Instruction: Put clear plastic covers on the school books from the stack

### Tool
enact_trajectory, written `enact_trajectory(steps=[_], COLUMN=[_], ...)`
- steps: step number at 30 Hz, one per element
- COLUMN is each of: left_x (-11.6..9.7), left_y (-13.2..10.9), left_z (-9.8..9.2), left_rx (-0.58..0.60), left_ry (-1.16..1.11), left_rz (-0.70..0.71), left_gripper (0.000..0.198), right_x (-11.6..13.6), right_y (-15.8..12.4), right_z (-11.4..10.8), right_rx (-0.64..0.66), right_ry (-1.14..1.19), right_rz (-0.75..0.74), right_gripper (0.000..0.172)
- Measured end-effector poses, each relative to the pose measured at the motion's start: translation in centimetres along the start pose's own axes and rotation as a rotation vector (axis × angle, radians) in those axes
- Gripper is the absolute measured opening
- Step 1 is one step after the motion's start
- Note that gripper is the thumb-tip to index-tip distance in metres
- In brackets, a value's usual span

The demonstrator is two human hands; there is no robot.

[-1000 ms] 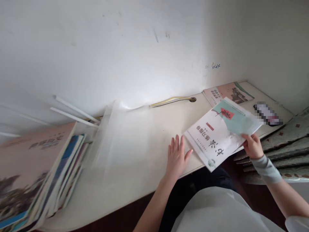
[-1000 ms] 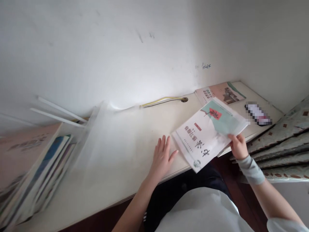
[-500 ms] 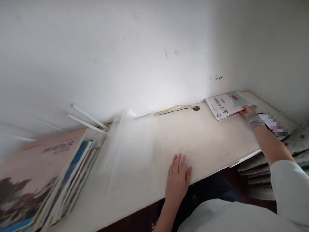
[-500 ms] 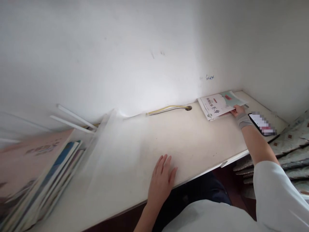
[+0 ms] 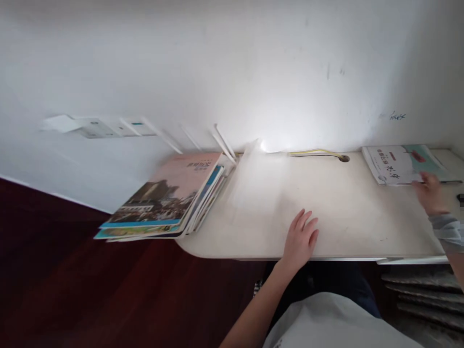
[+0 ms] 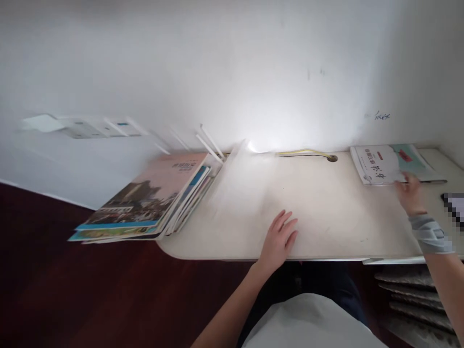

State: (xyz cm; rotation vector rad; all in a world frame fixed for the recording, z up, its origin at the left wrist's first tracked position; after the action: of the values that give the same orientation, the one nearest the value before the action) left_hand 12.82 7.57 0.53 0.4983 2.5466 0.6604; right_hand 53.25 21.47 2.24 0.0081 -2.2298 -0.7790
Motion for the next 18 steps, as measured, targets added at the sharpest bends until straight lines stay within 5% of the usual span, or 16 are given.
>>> enact_trajectory(steps=[5,8,11,14,18], left_x=[5.9,10.2,12.2,12.3,12.2], left_y=[1.4,0.0,-1.8,-2.5,-2.1], left_z=[-2.7,-3.0,-2.5,-2.6,-3.9], left_rx=[0.020,0.155,0.270,0.264,0.279], left_ry=[0.273,0.393,0.388,0.376,0.354], left_rz=[-0.210,-0.403,-0.471,-0.463,-0.501], left_gripper=[0.040,0.048,0.042,0.035,0.025], right_x=[-0.5,-2.1,-2.5,-0.1,7.3], right_y=[-1.5,-0.4,0.1,-1.3,-6.4], right_z=[5.5,6.3,6.5,7.2,9.4], right_rx=[0.218,0.226,0.215,0.231,0.243], right_ry=[-0.281,-0.345,-0.400,-0.513,-0.473], right_rz=[-0.027,0.046,0.036,-0.055,-0.262], right_gripper=[0.050,0.051,0.058,0.065,0.057])
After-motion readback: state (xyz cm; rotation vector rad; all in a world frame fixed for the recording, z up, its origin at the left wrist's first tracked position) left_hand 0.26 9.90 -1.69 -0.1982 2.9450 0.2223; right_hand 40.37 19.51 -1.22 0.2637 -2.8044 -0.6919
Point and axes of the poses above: each hand's wrist, its own y-axis towards the middle knuckle, its own z-axis out of the palm, x = y × z, the point moved 9 cm from there along y, towards the middle knuckle, and after that the axes turned 5 degrees about -x, right-handed, at the moved point
